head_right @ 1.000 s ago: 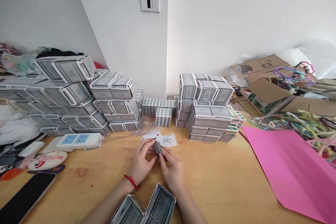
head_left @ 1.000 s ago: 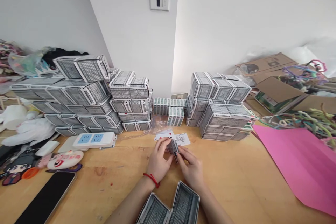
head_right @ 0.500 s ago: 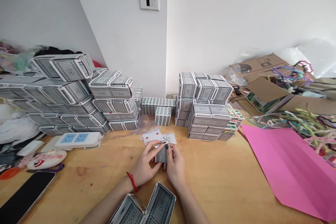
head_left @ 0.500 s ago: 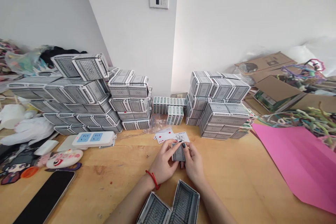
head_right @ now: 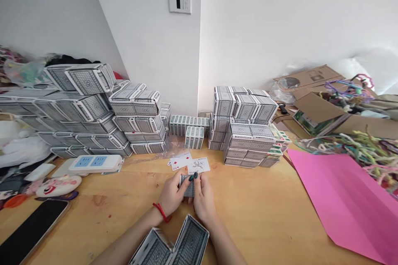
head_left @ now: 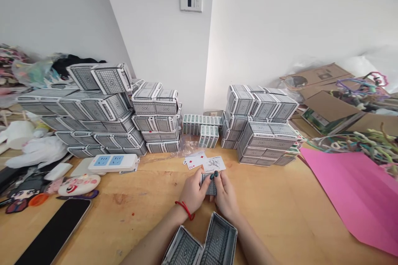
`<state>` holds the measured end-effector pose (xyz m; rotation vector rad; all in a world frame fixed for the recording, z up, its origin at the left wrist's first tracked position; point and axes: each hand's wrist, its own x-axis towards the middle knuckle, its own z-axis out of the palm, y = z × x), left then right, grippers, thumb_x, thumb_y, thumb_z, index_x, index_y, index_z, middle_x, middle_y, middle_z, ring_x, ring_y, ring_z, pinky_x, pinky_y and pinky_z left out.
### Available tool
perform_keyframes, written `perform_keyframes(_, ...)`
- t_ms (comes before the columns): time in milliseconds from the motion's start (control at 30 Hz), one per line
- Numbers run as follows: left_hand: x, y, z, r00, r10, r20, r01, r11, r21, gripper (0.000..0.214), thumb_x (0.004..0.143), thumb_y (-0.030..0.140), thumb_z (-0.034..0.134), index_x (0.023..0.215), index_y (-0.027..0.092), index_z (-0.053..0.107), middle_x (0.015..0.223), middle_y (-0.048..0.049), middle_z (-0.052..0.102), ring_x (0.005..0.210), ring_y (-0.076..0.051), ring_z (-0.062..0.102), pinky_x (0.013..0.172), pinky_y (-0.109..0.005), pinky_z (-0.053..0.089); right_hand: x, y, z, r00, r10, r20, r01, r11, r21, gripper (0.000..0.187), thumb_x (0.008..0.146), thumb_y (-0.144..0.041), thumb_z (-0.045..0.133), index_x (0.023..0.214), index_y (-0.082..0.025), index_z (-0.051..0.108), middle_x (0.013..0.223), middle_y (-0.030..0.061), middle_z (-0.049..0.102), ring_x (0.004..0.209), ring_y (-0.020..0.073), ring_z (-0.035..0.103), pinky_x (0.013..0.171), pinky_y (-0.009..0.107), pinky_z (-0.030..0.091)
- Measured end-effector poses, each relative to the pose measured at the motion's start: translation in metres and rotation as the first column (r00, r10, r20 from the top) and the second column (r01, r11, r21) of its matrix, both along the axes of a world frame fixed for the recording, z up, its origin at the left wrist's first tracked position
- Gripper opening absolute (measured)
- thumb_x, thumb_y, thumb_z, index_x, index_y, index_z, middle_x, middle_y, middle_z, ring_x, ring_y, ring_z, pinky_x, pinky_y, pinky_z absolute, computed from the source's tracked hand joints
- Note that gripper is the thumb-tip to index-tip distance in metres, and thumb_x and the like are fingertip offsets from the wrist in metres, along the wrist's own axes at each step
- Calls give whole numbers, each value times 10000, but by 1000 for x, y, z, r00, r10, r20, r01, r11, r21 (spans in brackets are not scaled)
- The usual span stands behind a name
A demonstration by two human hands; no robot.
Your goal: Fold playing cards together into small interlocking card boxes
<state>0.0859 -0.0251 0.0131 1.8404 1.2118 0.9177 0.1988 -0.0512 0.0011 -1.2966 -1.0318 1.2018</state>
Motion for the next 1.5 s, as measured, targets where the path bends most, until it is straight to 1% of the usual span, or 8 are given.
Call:
perform_keyframes(200, 5, -3, -4, 1000, 8, 0, -8, 999, 36, 232, 844, 351, 350, 862, 176, 501, 609, 11, 583, 513, -115, 521, 484, -207, 348, 2, 4, 4, 951, -165, 260, 126, 979, 163, 357, 806, -529, 363, 677, -212, 463, 585, -2, 534, 495, 132, 481, 463, 229, 372)
perform_keyframes(433, 9, -1, -1, 988, 150, -37, -147, 986, 77, 296, 803, 374, 411, 586, 178, 459, 410, 60, 409, 376, -70, 372, 406, -193, 241, 3, 6, 3, 771, -226, 595, 114, 969, 219, 451, 857, -459, 275, 546, -196, 469, 443, 12, 496, 382, 121, 415, 424, 240, 239)
perform_keyframes(600, 9, 2, -1, 981, 191, 26, -191, 982, -3, 304, 785, 403, 430, 578, 179, 427, 415, 64, 415, 374, -69, 387, 401, -186, 253, 1, 8, -1, 728, -254, 637, 130, 963, 235, 453, 864, -425, 249, 534, -189, 450, 426, 4, 491, 365, 112, 417, 404, 220, 242)
perform_keyframes(767, 8, 5, -2, 981, 192, -8, -191, 980, 47, 301, 828, 367, 338, 628, 175, 455, 497, 33, 479, 444, -87, 421, 442, -194, 278, -1, 10, -2, 772, -204, 602, 81, 971, 226, 333, 862, -391, 248, 751, -187, 486, 583, 27, 588, 444, 140, 512, 421, 215, 310)
perform_keyframes(933, 9, 5, -2, 976, 198, -87, -189, 977, 101, 325, 829, 347, 334, 563, 178, 415, 433, 52, 395, 393, -75, 352, 426, -201, 232, -1, 9, 0, 772, -192, 606, 62, 972, 229, 314, 868, -370, 237, 740, -199, 468, 576, 19, 584, 456, 147, 521, 431, 218, 312)
perform_keyframes(1167, 1, 7, -2, 937, 228, -263, -168, 959, 229, 402, 815, 342, 374, 452, 170, 393, 389, 40, 377, 373, -69, 320, 422, -216, 210, 6, 10, 1, 675, -163, 719, -6, 974, 227, 342, 863, -350, 263, 601, -200, 423, 463, -10, 496, 401, 122, 438, 425, 213, 253)
perform_keyframes(1333, -6, 12, 6, 940, 252, -229, -181, 940, 289, 150, 771, 281, 462, 717, 188, 566, 601, 6, 557, 601, -123, 507, 581, -224, 373, 14, 12, 5, 599, -150, 787, -19, 979, 201, 327, 820, -365, 378, 548, -195, 441, 457, -25, 481, 425, 111, 435, 456, 210, 277)
perform_keyframes(1500, -13, 24, 5, 929, 325, -180, -234, 888, 395, 138, 727, 188, 500, 844, 201, 572, 800, -27, 568, 807, -175, 517, 751, -310, 418, 25, 19, -2, 503, -324, 801, 39, 935, 354, 158, 778, -309, 457, 714, -190, 539, 697, 39, 586, 717, 184, 504, 658, 280, 384)
